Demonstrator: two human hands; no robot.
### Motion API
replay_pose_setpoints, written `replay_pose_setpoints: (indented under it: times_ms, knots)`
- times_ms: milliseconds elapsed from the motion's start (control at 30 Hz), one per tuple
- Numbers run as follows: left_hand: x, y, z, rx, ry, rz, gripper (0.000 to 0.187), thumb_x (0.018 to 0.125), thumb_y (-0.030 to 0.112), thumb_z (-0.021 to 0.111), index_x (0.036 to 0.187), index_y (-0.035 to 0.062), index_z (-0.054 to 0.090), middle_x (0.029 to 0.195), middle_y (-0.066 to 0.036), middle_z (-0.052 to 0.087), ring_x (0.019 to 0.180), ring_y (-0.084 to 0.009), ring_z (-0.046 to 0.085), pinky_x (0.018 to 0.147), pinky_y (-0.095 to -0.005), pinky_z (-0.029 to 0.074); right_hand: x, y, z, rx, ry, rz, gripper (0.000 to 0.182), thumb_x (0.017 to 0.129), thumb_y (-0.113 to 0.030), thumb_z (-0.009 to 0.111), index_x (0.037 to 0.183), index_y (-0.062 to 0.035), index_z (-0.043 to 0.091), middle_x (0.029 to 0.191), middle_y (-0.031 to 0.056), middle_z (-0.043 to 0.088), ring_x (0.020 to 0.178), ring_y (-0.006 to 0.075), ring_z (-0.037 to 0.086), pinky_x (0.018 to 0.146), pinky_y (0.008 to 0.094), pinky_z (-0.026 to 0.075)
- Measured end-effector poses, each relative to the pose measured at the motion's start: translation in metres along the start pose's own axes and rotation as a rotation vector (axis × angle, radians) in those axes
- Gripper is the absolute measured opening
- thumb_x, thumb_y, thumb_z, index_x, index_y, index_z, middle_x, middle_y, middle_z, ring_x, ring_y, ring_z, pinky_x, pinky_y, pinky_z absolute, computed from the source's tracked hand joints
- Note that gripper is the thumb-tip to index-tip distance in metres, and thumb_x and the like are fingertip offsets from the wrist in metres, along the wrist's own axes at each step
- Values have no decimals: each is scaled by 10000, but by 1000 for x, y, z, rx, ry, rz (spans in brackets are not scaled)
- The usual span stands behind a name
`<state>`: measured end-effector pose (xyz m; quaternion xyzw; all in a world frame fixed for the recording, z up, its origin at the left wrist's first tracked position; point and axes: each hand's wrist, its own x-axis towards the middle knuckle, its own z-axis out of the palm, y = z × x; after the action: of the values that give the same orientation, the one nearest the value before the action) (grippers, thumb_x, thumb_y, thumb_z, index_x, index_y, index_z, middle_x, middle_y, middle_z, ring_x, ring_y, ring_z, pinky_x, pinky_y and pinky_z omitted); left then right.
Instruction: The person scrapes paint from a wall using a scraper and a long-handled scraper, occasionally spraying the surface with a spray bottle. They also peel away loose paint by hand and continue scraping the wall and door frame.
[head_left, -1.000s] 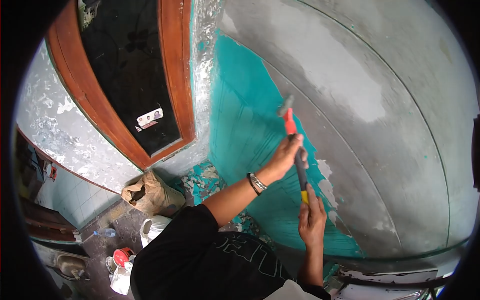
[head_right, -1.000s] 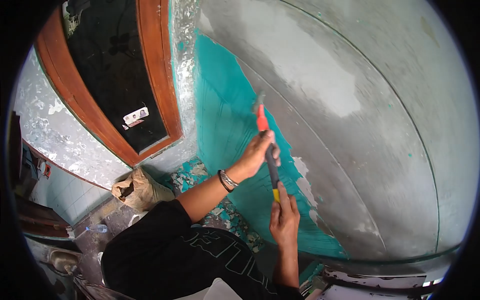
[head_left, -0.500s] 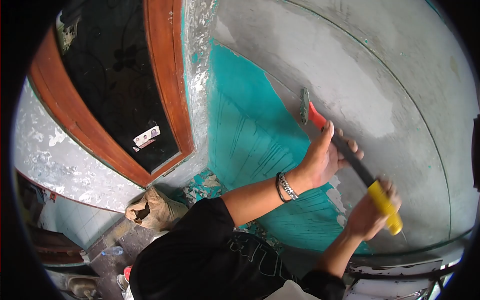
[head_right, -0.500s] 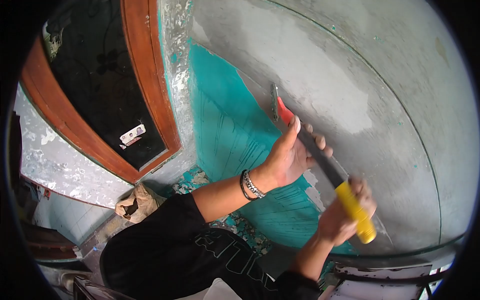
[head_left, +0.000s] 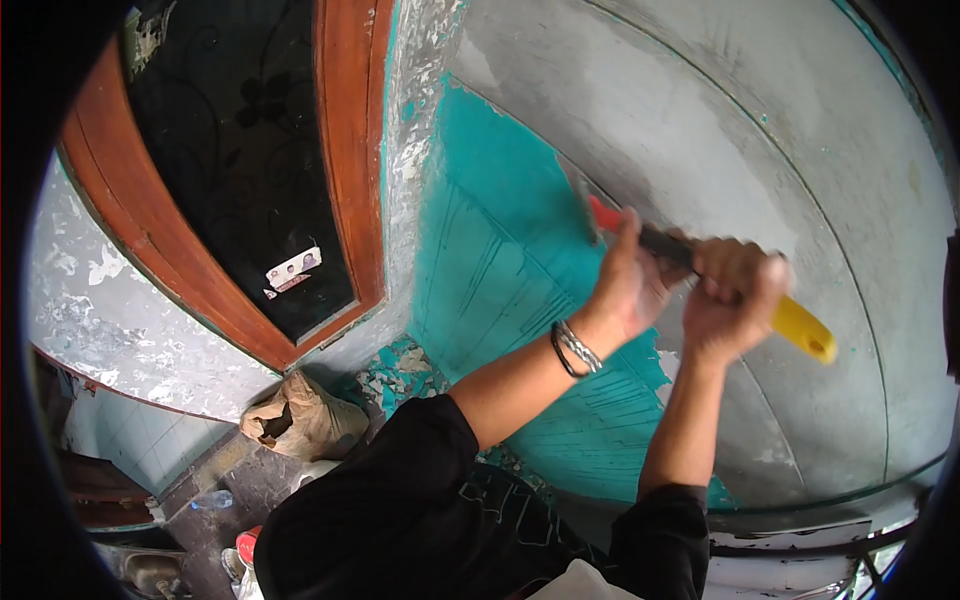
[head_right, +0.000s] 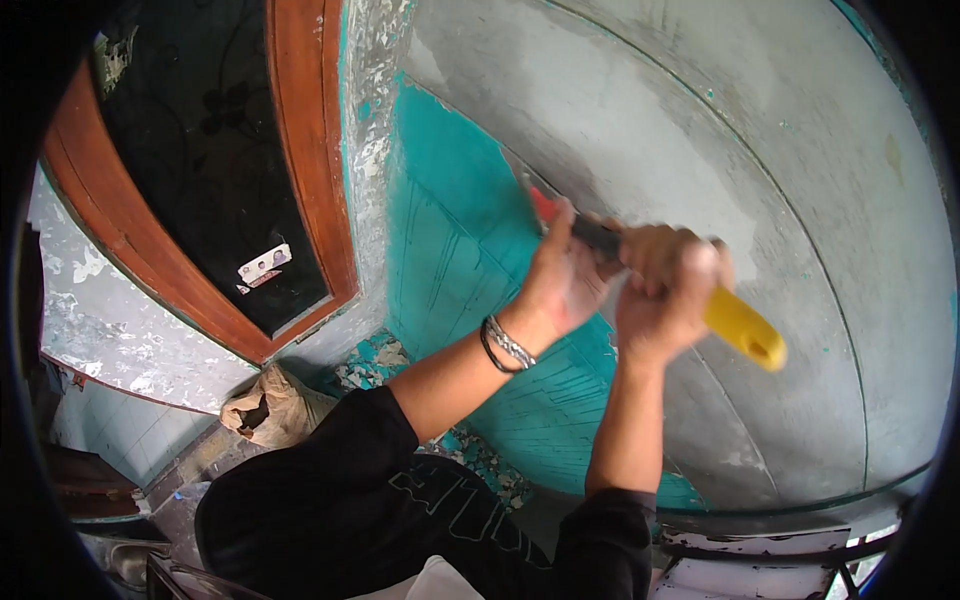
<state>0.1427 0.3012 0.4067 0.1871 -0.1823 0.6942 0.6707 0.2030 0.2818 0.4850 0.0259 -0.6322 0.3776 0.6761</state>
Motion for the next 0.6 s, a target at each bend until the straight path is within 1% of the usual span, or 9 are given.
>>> replay_pose_setpoints:
  times_ms: [100,200,267,333,400,467,533,567,600]
  knots:
    - [4,28,-23,60,279,113,427,929,501,466,893,82,541,914,-78,593,898,-234,576,850,-369,463,-9,37,4,-29,25,55,330,931,-216,496,670,-82,344,517,16,322,476,143,334,527,339,379]
    - [-5,44,-34,116,242,74,381,928,474,489,890,96,524,866,-69,579,876,-250,575,833,-375,466,-29,44,0,18,-12,103,336,922,-261,541,697,-66,383,583,46,398,543,156,406,598,351,422]
    - [-19,47,-33,107,301,40,345,931,452,501,891,109,503,820,-54,564,851,-244,575,815,-379,469,-54,23,-15,-271,-132,185,351,877,-333,617,799,-20,478,756,117,532,731,215,546,754,377,463]
    - [-37,47,-45,249,281,-42,341,938,451,488,913,111,484,791,-49,554,828,-238,581,787,-385,473,-79,-16,-33,-521,-463,204,514,780,-368,720,1057,29,549,1101,205,562,998,294,574,887,399,446]
    - [-57,46,-49,334,252,-51,353,945,458,469,897,109,449,757,-65,544,776,-233,586,749,-385,480,-124,-45,-56,-419,-575,422,840,671,-340,806,1334,12,429,1359,224,413,1170,333,499,934,414,427]
    - [-75,43,-56,533,177,-175,351,962,448,433,885,106,412,718,-69,528,713,-215,590,690,-361,493,-170,-73,-68,-16,-396,904,1060,604,-290,850,1445,-25,263,1456,198,292,1230,330,446,921,407,437]
    - [-96,34,-63,751,111,-234,346,977,433,398,876,103,392,694,-65,518,658,-198,588,639,-328,497,-217,-87,-85,138,-290,1087,1100,592,-211,851,1461,-26,204,1458,177,277,1219,333,451,912,397,441]
    - [-106,26,-69,767,80,-264,338,986,421,376,884,99,391,702,-56,523,648,-186,592,621,-309,497,-232,-92,-77,134,-151,1077,923,715,-159,771,1456,-39,234,1350,153,416,999,248,573,793,326,484]
    - [-115,20,-70,764,85,-318,335,988,417,368,886,100,389,706,-54,525,659,-187,597,630,-310,498,-245,-93,-71,133,-123,1071,923,715,-159,771,1456,-39,234,1350,153,416,999,248,573,793,326,484]
